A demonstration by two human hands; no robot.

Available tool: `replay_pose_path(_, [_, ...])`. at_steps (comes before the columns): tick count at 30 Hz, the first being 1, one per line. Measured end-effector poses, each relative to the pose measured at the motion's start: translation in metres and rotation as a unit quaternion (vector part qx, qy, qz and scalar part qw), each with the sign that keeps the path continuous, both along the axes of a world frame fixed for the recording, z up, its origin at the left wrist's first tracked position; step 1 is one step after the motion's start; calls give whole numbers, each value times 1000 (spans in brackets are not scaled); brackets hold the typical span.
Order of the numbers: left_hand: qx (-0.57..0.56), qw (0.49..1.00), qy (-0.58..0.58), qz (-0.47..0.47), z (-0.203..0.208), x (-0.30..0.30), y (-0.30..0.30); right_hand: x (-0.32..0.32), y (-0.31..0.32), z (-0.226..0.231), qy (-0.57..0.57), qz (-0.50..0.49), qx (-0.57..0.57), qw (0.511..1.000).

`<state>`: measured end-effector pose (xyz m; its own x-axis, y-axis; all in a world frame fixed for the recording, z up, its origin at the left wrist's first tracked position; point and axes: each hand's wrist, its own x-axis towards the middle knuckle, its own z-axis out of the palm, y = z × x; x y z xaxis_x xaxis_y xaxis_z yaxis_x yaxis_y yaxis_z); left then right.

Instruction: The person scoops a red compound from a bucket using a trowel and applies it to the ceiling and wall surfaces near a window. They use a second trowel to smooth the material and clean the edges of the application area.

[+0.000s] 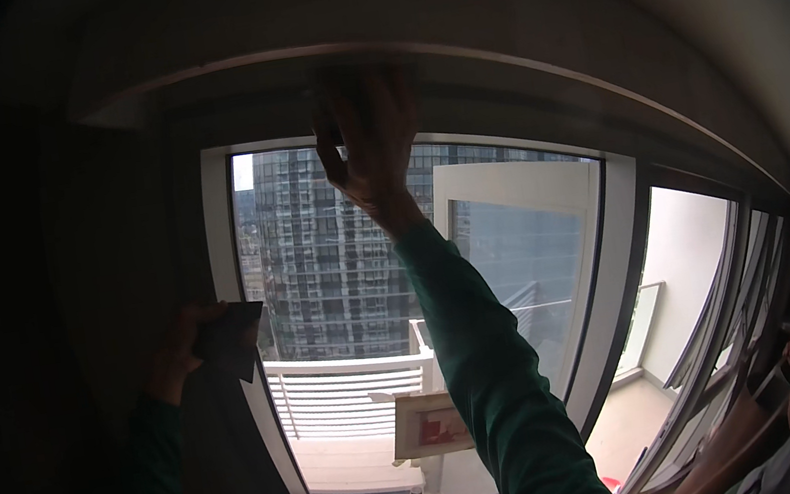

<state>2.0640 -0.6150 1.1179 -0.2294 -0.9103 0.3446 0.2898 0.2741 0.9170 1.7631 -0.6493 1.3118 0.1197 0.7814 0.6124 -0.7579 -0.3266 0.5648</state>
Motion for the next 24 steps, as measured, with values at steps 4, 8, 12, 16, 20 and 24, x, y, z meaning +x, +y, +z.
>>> replay_pose_path(4, [-103, 986, -27, 127, 10, -33, 48, -10, 15, -39, -21, 82, 56, 995])
replay_pose_path(8, [-58, 996, -4, 62, 8, -19, 31, -1, 26, -28, -58, 280, 89, 954])
replay_pose_path(12, [-18, 1000, -14, 15, 2, 0, 1, 39, 32, -14, -47, 390, 130, 910])
replay_pose_path(16, [-57, 991, -28, 122, 10, -28, 38, 105, 30, -21, -10, 322, 145, 936])
replay_pose_path(20, [-65, 986, -54, 145, 14, -28, 52, 141, 48, -37, 90, 364, 272, 887])
replay_pose_path(24, [-96, 985, -44, 134, 16, -45, 63, 92, 51, -60, 127, 355, 219, 900])
